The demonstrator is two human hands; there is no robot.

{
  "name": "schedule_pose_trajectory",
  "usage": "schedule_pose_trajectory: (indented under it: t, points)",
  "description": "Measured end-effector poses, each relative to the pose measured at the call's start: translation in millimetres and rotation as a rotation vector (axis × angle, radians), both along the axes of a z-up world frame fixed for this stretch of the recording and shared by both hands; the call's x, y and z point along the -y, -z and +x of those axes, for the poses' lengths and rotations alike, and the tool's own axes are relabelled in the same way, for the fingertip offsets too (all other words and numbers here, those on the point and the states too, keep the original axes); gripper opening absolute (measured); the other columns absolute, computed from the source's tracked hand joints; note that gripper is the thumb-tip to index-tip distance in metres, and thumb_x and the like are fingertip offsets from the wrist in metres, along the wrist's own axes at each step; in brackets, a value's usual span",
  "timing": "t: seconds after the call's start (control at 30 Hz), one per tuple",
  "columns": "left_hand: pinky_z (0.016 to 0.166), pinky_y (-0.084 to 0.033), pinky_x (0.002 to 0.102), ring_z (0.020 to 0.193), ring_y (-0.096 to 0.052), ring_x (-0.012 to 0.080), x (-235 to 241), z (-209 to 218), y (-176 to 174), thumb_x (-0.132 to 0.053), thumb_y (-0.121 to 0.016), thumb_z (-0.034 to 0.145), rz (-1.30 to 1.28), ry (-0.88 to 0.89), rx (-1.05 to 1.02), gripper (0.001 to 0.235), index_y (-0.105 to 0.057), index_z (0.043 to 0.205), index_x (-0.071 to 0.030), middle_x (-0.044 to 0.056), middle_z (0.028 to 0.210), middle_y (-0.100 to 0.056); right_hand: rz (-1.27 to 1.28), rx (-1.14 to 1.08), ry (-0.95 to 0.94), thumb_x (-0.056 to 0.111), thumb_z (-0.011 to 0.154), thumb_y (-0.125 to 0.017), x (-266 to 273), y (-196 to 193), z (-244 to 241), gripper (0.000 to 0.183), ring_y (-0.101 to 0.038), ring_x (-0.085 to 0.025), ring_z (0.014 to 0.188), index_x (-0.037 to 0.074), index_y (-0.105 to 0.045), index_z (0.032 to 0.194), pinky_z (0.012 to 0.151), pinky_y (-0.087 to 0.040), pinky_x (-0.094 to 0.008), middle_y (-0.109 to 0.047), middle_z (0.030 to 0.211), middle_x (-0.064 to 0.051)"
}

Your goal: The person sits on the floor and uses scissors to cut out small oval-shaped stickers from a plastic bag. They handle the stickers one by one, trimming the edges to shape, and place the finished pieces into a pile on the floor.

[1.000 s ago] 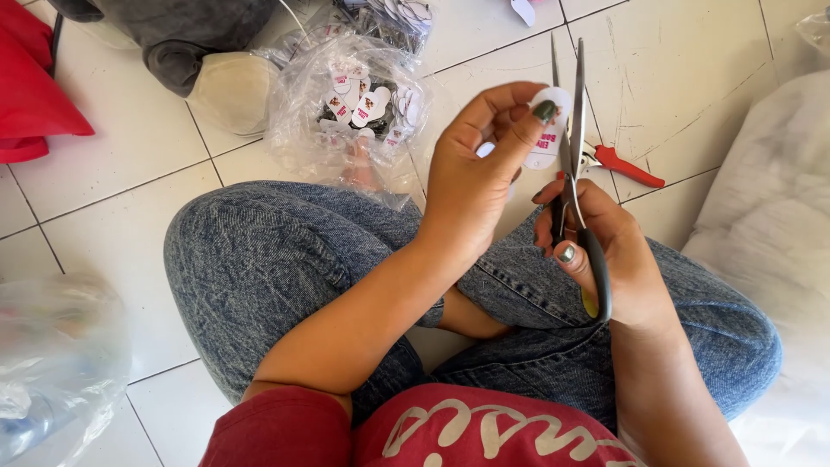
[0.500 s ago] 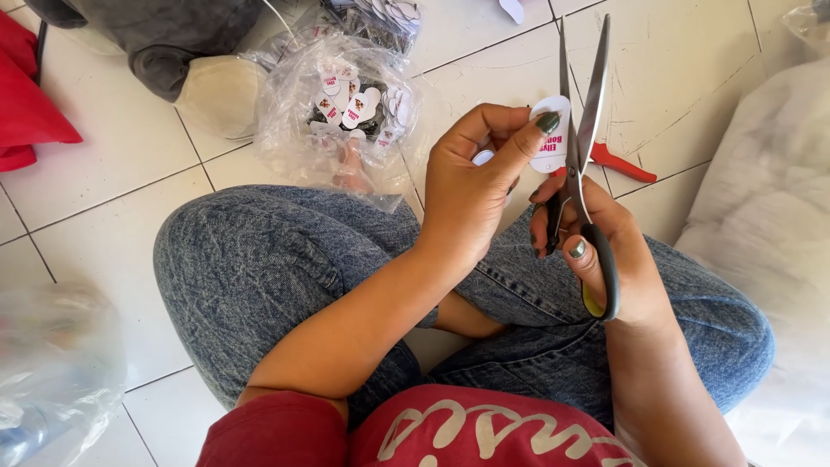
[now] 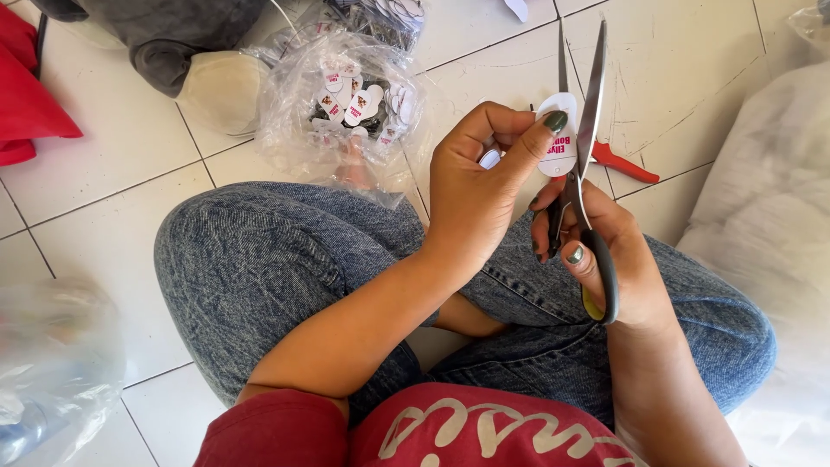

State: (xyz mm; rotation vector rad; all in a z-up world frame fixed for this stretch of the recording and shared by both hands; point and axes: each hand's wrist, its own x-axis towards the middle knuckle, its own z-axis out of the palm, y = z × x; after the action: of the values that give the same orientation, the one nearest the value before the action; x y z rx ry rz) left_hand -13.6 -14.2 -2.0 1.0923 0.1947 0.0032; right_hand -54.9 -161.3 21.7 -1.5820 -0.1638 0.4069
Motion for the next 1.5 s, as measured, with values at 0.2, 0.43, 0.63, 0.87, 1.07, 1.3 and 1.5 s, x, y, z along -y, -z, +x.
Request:
schedule_pose_trajectory:
  t: [0.2,0.43,0.63,0.87,1.07,1.3,1.5]
  points:
    - [0.079,-0.048,0.022,0.082,-0.054,0.0057,1.3,-1.0,-2.7,-0.021,-0.076,0.090,0.037,-0.033,0.006,0.010,-0.069,0.091,-0.014,-0.005,0.085,-0.063,0.012,0.023,-0.003,0.065,0.089,-0.065,0.8,4.8,-1.2,0.065,-0.050,-0.010,0.068,0.007,-0.056,0.117,0.065,-0.037,-0.023,-0.059,0.076,-0.006]
    - [0.080,-0.048,0.022,0.082,-0.055,0.0057,2.5,-1.5,-0.2,-0.020,-0.076,0.090,0.047,-0.043,-0.012,0.010,-0.069,0.092,-0.013,-0.004,0.085,-0.063,0.058,0.001,0.012,0.059,0.091,-0.067,3.5,12.1,-3.5,0.059,-0.050,-0.011,0.069,0.007,-0.057,0.117,0.067,-0.038,-0.024,-0.058,0.075,-0.006]
    - [0.080,-0.049,0.022,0.082,-0.054,0.0058,2.0,-1.4,-1.4,-0.017,-0.075,0.092,0.052,-0.051,0.008,0.008,-0.068,0.092,-0.013,-0.004,0.084,-0.062,0.013,0.015,0.002,0.056,0.092,-0.065,5.2,14.4,-3.7,0.054,-0.049,-0.010,0.064,0.007,-0.057,0.115,0.063,-0.040,-0.023,-0.059,0.072,-0.005]
    - [0.079,-0.045,0.022,0.080,-0.051,0.0059,-0.5,0.7,-7.8,-0.025,-0.076,0.089,0.044,-0.049,-0.030,0.013,-0.069,0.089,-0.014,-0.006,0.081,-0.061,-0.037,0.008,0.052,0.050,0.093,-0.065,5.6,18.5,-5.3,0.048,-0.049,-0.010,0.051,0.006,-0.057,0.111,0.053,-0.041,-0.020,-0.057,0.065,-0.003]
    - [0.075,-0.039,0.023,0.078,-0.044,0.0065,-5.5,6.5,-4.0,-0.030,-0.074,0.090,0.021,-0.068,-0.041,0.015,-0.067,0.089,-0.016,-0.008,0.079,-0.055,-0.048,0.046,0.049,0.055,0.093,-0.062,3.0,13.8,-0.1,0.056,-0.047,-0.010,0.056,0.007,-0.054,0.119,0.058,-0.041,-0.022,-0.057,0.068,-0.005]
    - [0.074,-0.041,0.019,0.079,-0.043,-0.0004,-17.1,22.2,18.4,-0.031,-0.071,0.098,0.160,-0.038,0.077,0.013,-0.071,0.096,-0.018,-0.008,0.079,-0.058,0.090,0.091,0.282,0.034,0.095,-0.069,7.1,34.4,-1.9,0.046,-0.058,-0.017,0.062,-0.007,-0.061,0.114,0.053,-0.051,-0.028,-0.060,0.065,-0.017]
    - [0.072,-0.057,0.041,0.076,-0.071,0.0291,-83.6,61.5,47.6,-0.032,-0.077,0.084,1.155,0.126,0.046,0.013,-0.079,0.093,-0.023,0.007,0.073,-0.068,0.113,0.114,0.283,0.027,0.095,-0.070,10.3,36.5,-2.9,0.042,-0.057,-0.019,0.058,-0.009,-0.060,0.114,0.052,-0.050,-0.028,-0.060,0.063,-0.018]
